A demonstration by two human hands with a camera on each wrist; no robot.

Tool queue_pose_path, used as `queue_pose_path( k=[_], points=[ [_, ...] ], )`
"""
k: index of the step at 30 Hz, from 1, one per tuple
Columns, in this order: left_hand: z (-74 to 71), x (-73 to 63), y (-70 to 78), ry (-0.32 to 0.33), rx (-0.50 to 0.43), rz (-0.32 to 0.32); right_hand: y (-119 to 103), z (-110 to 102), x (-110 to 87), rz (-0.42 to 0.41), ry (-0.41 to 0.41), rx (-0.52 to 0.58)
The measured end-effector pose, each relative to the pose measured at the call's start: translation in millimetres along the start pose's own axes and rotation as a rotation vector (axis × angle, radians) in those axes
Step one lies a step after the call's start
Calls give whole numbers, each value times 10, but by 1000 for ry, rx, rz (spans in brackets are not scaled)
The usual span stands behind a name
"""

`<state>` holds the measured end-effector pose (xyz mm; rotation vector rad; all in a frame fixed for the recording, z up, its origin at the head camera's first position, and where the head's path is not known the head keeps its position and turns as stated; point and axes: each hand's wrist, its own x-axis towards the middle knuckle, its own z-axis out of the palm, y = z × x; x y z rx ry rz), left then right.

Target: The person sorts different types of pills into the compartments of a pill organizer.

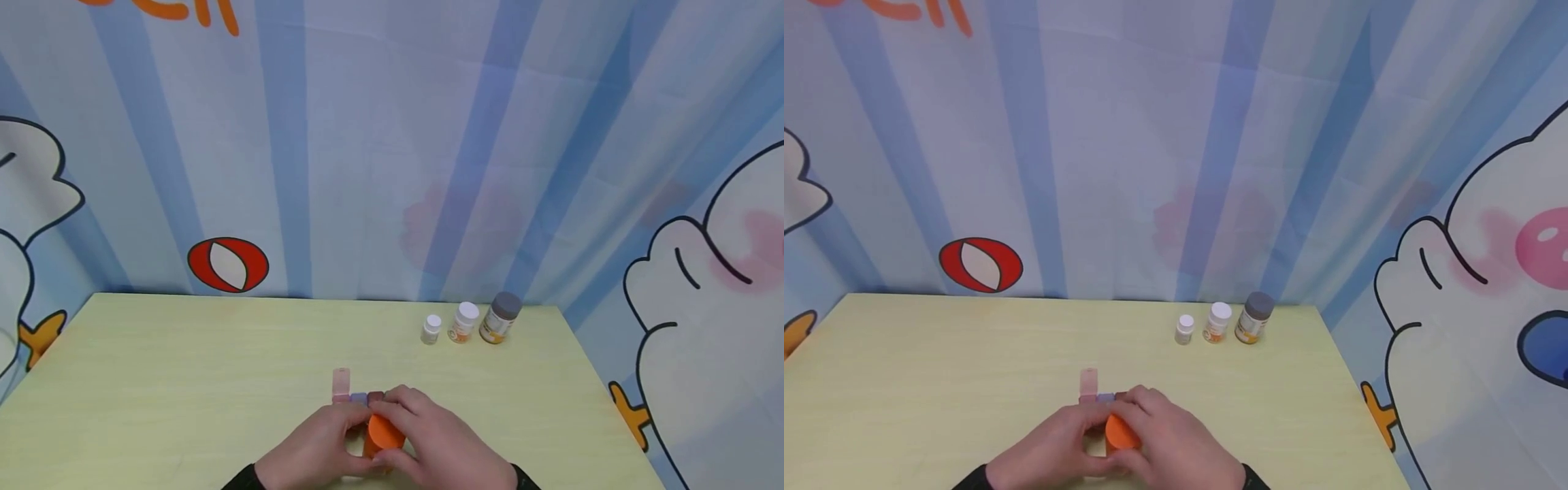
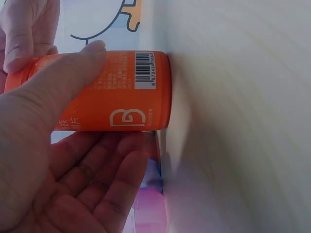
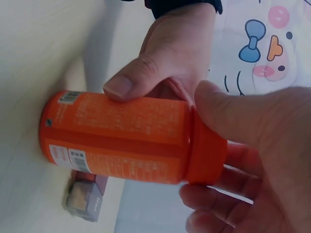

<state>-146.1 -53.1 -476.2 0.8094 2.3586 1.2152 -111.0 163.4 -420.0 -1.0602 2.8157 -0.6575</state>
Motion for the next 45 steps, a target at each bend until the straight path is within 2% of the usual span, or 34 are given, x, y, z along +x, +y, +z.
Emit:
queue_pose_path(
  k=[3, 9, 12, 17, 24, 27, 33, 40, 45],
  points=[
    [-9, 3, -8, -9, -3, -5, 11, -20, -21, -27, 1, -27],
    [-15, 8, -19, -26, -20, -13, -24, -34, -28, 63, 41, -21],
    [-6, 3, -15, -21, -29, -4, -37, -43, -21, 29, 51, -52],
    [-3, 5, -5, -23, -42, -4, -12, -82, -47, -36, -3, -50],
    [-17, 22, -2, -36, -40, -33, -11, -39, -39, 37, 60, -72],
    [-12, 17, -2, -35, -41, -19, -12, -43, -30, 43, 32, -77],
    [-12, 4, -9, -30, -33, -1, -9, -86, -44, -6, -30, -64],
    [-13, 23, -9, -38, -50, -29, -26, -58, -35, 77, 27, -79],
    [-14, 12, -15, -37, -56, -17, -21, -65, -32, 11, -4, -73]
  ],
)
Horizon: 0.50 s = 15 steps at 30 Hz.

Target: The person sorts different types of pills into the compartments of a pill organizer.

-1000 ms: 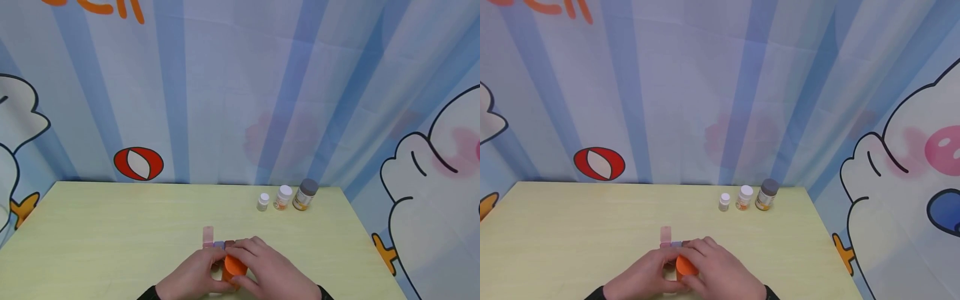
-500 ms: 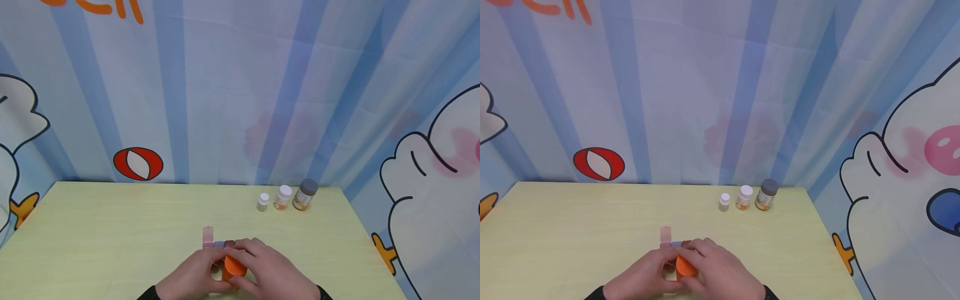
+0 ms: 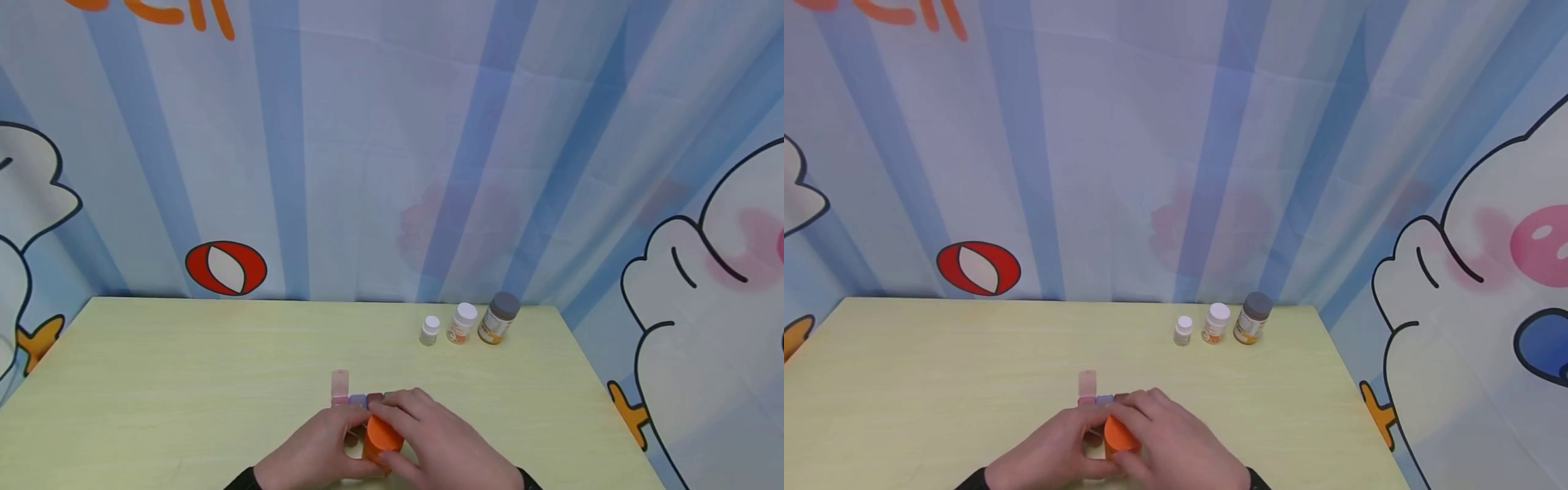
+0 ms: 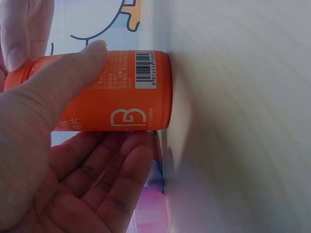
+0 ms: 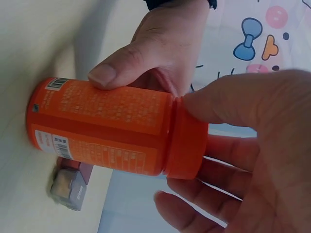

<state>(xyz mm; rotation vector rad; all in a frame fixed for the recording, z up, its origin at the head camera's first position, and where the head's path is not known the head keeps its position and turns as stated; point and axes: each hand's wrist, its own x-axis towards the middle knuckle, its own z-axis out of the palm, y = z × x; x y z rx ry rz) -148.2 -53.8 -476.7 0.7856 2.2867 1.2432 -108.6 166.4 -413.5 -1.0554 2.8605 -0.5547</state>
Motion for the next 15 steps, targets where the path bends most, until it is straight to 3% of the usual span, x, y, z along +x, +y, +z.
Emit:
queue_pose_path(
  k=[4, 11, 15],
  points=[
    [-8, -6, 3, -8, -4, -1, 4, -7, -6, -26, -5, -5],
    [-8, 6, 1, -10, 6, -13, -7, 18, 11, 38, 39, -30],
    [2, 0, -6, -1, 19, 4, -2, 25, 7, -4, 48, -19]
  ],
)
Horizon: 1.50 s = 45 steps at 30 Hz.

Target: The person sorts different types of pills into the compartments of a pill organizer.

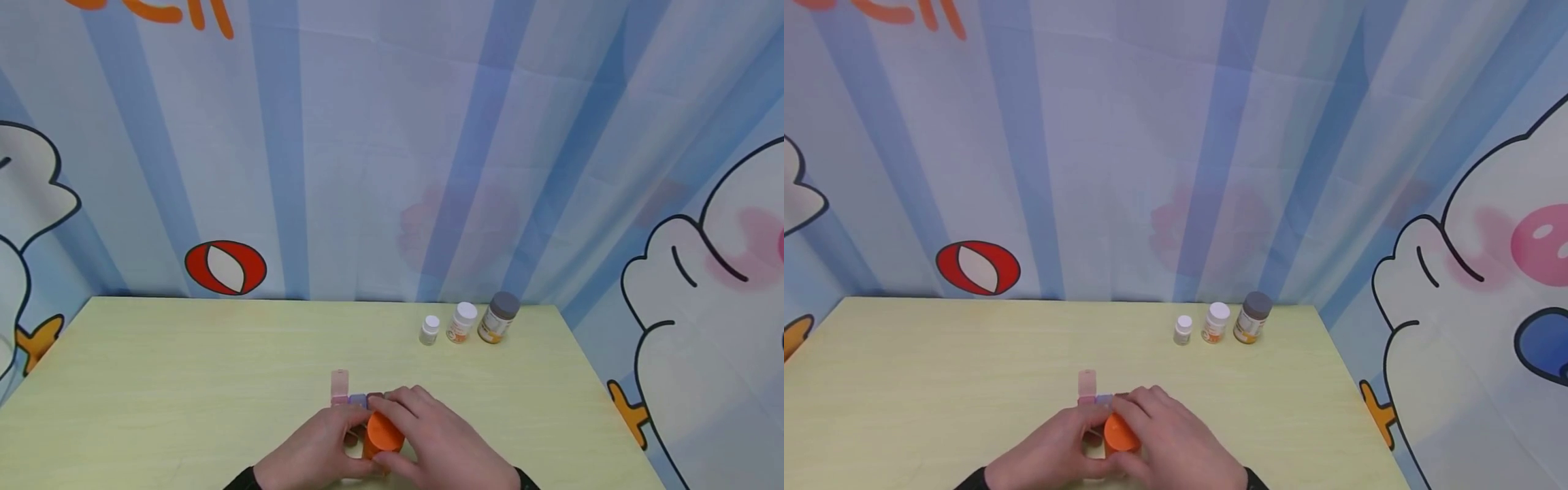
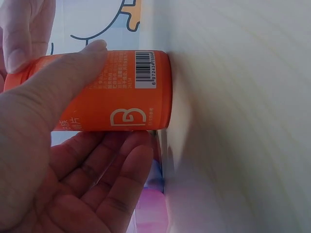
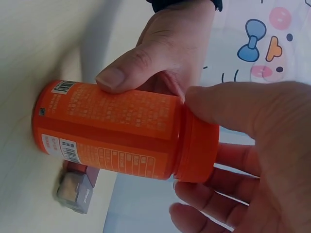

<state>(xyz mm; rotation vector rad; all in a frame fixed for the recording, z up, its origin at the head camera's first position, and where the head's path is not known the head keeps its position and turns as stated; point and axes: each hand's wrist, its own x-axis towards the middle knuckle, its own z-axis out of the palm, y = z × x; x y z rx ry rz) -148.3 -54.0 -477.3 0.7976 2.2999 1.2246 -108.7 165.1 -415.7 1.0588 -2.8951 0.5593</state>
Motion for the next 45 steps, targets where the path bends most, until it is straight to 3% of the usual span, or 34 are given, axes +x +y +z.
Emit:
queue_pose_path(
  k=[11, 22, 30, 42, 45],
  points=[
    [-7, 1, 16, -10, -30, -14, -3, -50, -9, -40, -84, 85],
    [-9, 11, 9, 2, 25, 4, 10, 24, 5, 19, 1, -3],
    [-10, -8, 9, 2, 5, -4, 32, -12, -10, -76, -18, 73],
    [-11, -10, 15, 8, -7, 1, 49, -44, -28, -179, -151, 137],
    [-5, -13, 16, 6, -7, 8, 34, -37, -28, -148, -136, 125]
  ],
)
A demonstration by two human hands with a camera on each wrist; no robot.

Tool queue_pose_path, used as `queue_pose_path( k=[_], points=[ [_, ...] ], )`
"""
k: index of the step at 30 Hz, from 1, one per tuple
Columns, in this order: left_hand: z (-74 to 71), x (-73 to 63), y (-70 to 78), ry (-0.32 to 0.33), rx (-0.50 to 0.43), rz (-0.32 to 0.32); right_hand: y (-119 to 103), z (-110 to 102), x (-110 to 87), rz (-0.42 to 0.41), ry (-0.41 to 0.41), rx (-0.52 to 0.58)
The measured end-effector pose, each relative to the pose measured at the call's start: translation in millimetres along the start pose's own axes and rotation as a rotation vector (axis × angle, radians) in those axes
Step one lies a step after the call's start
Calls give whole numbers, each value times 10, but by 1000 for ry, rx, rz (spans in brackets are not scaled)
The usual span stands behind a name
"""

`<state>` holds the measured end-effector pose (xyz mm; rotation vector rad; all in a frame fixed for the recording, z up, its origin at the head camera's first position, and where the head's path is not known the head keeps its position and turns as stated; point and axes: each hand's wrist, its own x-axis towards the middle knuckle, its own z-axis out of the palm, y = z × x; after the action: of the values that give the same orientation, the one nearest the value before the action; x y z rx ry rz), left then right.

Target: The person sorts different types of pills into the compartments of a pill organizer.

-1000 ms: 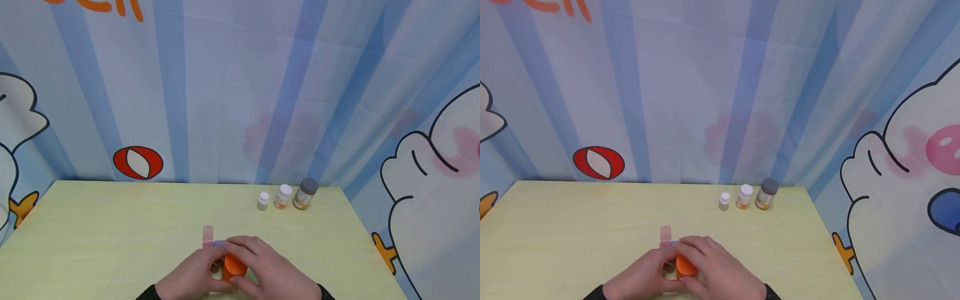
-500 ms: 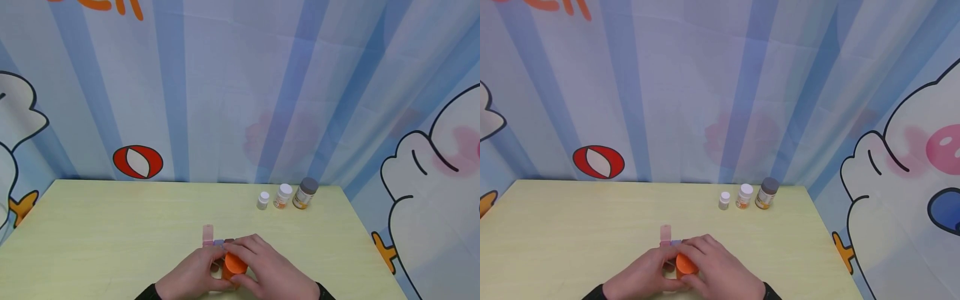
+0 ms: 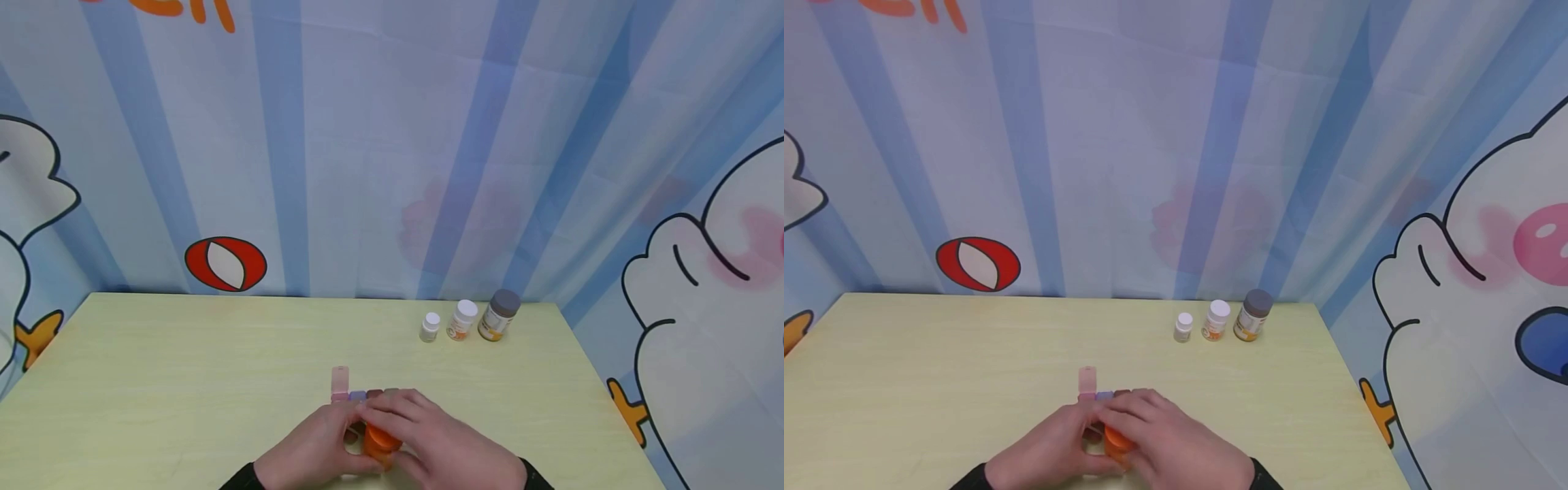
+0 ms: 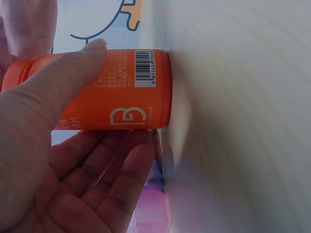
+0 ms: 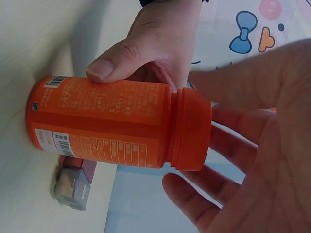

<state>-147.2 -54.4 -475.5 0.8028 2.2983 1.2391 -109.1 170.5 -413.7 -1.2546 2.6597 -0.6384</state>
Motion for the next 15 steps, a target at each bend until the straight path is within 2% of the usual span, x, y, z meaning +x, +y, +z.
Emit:
queue_pose_path(
  k=[6, 8, 11, 15],
  points=[
    [-15, 31, -9, -17, 3, -26, -35, 50, 36, 158, 133, -126],
    [-11, 34, -6, -17, 3, -30, -38, 62, 61, 186, 138, -136],
    [-3, 28, -5, -10, 8, -23, -31, 69, 73, 200, 115, -117],
    [-1, 9, -7, 1, 15, -6, -13, 53, 45, 135, 98, -76]
  ],
)
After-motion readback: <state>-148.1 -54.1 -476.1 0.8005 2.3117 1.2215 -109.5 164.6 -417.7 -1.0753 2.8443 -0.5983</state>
